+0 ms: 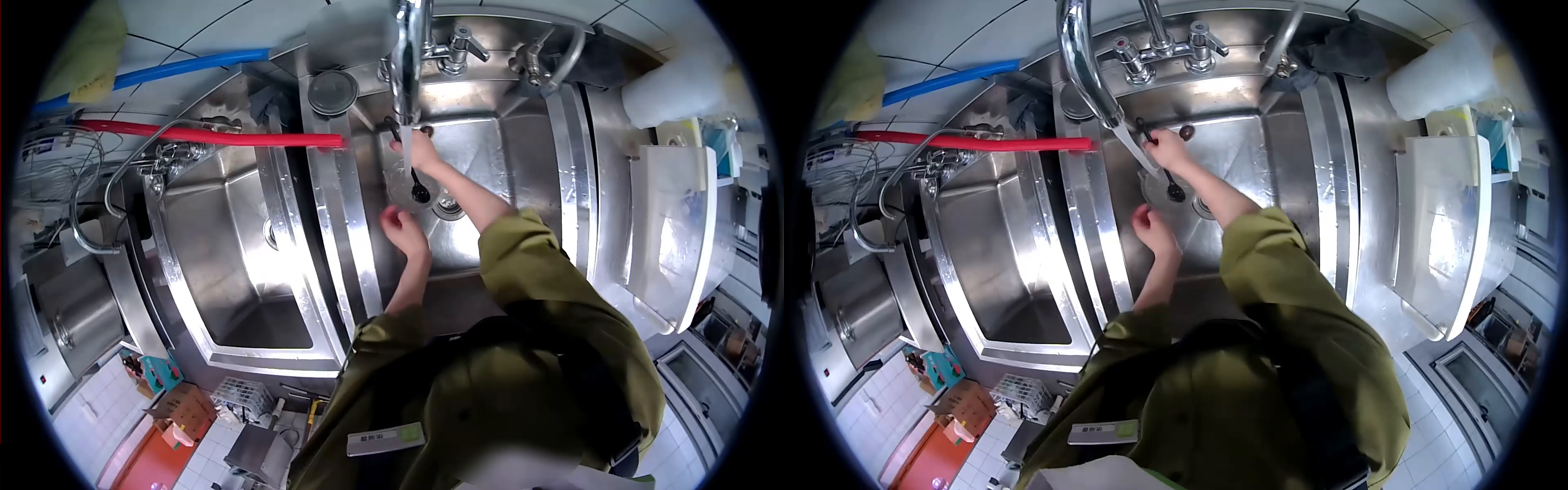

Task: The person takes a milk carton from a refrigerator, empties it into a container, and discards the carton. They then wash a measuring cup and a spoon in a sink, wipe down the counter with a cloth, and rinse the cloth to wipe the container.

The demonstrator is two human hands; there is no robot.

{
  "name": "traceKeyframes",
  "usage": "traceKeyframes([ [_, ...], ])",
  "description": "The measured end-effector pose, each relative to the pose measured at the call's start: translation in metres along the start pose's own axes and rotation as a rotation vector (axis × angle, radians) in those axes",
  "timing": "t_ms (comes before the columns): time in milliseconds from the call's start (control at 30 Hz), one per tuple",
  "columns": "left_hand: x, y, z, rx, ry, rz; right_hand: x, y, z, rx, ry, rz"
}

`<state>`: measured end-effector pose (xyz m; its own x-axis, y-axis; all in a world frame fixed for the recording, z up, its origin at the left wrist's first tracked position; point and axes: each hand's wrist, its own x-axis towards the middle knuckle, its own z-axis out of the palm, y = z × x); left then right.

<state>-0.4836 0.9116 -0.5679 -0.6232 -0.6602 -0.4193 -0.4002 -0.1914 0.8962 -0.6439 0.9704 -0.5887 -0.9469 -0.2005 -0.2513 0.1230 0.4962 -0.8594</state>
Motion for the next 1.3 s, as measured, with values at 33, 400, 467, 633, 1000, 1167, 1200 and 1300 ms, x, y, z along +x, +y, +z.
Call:
traceKeyframes([
  [33, 0.0, 0.022, 0.004, -0.183, -0.083, -0.316, -0.02, -0.019, -0.008, -0.017, 0.055, -0.072],
  [400, 0.084, -0.029, 0.051, -0.428, -0.391, -1.025, -0.175, -0.051, -0.074, 0.119, -0.153, -0.397],
  [467, 0.087, -0.035, 0.053, -0.205, -0.391, -0.736, -0.178, -0.05, -0.082, 0.553, -0.415, -0.015],
  [633, 0.08, -0.018, 0.048, 0.88, -0.326, 0.1, -0.15, -0.052, -0.064, 1.006, -0.438, 0.696],
  [1000, 0.116, 0.041, 0.057, 0.144, -0.485, -0.405, -0.064, -0.025, 0.016, 0.737, -0.297, 0.576],
  [1167, 0.172, -0.017, 0.059, -0.507, -0.703, -0.963, -0.163, -0.114, -0.09, 0.732, -0.34, -0.04],
  [1200, 0.157, -0.01, 0.065, -0.538, -0.723, -1.004, -0.161, -0.104, -0.085, 0.58, -0.342, -0.239],
  [1300, 0.084, 0.021, 0.062, -0.57, -0.858, -1.044, -0.166, -0.088, -0.091, -0.126, 0.049, -0.717],
])
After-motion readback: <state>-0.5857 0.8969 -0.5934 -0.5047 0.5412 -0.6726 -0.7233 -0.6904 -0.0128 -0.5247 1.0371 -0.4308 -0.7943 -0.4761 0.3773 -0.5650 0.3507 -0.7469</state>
